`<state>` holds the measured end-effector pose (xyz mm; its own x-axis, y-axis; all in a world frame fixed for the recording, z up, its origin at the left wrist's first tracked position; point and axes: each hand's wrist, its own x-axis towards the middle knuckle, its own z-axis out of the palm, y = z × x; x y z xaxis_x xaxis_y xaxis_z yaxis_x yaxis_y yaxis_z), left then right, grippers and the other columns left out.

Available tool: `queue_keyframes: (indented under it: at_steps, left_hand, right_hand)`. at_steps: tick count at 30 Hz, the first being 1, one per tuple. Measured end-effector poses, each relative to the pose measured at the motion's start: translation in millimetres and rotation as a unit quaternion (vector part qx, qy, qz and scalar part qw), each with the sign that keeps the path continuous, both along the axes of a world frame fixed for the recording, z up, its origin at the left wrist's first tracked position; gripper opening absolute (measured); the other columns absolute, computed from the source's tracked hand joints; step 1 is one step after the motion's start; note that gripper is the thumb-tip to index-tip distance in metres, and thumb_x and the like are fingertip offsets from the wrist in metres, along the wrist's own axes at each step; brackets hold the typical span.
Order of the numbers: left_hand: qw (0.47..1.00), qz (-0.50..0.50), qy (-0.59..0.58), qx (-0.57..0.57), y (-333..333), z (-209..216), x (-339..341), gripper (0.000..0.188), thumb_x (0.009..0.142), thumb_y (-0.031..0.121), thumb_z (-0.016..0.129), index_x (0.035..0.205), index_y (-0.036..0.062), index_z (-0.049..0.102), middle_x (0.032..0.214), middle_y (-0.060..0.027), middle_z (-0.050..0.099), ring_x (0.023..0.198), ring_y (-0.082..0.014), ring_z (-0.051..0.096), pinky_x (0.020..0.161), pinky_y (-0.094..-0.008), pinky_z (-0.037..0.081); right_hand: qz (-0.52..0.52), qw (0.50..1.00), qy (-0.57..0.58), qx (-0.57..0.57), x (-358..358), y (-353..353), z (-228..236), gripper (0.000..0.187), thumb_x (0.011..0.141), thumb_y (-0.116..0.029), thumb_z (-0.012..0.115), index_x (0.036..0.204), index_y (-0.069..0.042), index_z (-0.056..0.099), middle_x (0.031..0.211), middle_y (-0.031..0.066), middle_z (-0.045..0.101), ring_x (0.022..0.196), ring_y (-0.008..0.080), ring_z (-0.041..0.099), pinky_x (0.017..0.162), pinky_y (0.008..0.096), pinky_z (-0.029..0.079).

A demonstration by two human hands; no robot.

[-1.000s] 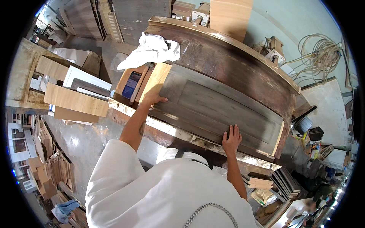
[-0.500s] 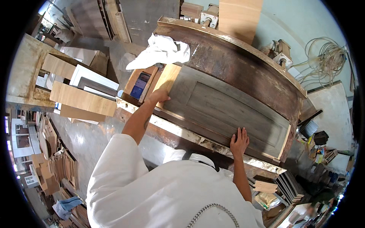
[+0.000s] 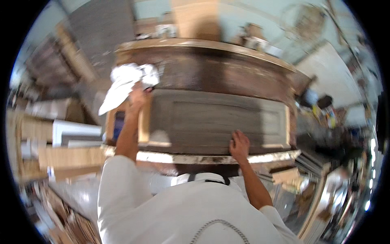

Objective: The person picks up a wooden furniture panel and places it on a workbench, then uses a white cloth to wipe the surface and edges of multiple panels one by one.

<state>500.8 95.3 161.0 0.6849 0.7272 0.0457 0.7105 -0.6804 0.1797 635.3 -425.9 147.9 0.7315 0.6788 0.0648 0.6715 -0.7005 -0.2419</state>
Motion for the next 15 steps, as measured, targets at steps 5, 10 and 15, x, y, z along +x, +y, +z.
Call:
queue_keyframes:
  at_steps: [5,10,15]
  left_hand:
    - [0.999,-0.012,0.047,0.014,57,-87,-3,0.033,0.076,0.022,0.062,0.105,0.0054,0.064,0.106,-0.0144,0.062,0.095,-0.0289,0.060,0.083,-0.0386,0.047]
    - [0.968,0.043,-0.246,-0.006,96,-126,-9,0.028,0.087,0.022,0.052,0.084,-0.0049,0.059,0.074,-0.0276,0.059,0.074,-0.0443,0.057,0.067,-0.0481,0.045]
    - [0.982,0.032,-0.183,0.022,98,-113,-15,0.046,0.092,0.037,0.044,0.084,-0.0041,0.065,0.078,-0.0271,0.061,0.075,-0.0438,0.058,0.068,-0.0471,0.046]
  right_hand:
    - [-0.006,1.000,0.001,0.020,3,9,11,0.041,0.083,-0.019,0.054,0.122,-0.007,0.052,0.130,0.0119,0.048,0.121,0.0270,0.044,0.102,0.0467,0.029]
    - [-0.026,0.999,0.003,0.038,-1,6,9,0.039,0.087,-0.020,0.049,0.124,-0.007,0.050,0.135,0.0104,0.045,0.125,0.0244,0.040,0.104,0.0452,0.028]
    - [-0.032,0.999,0.013,0.018,-5,5,11,0.040,0.090,-0.023,0.045,0.126,-0.007,0.049,0.136,0.0102,0.043,0.127,0.0238,0.039,0.105,0.0448,0.026]
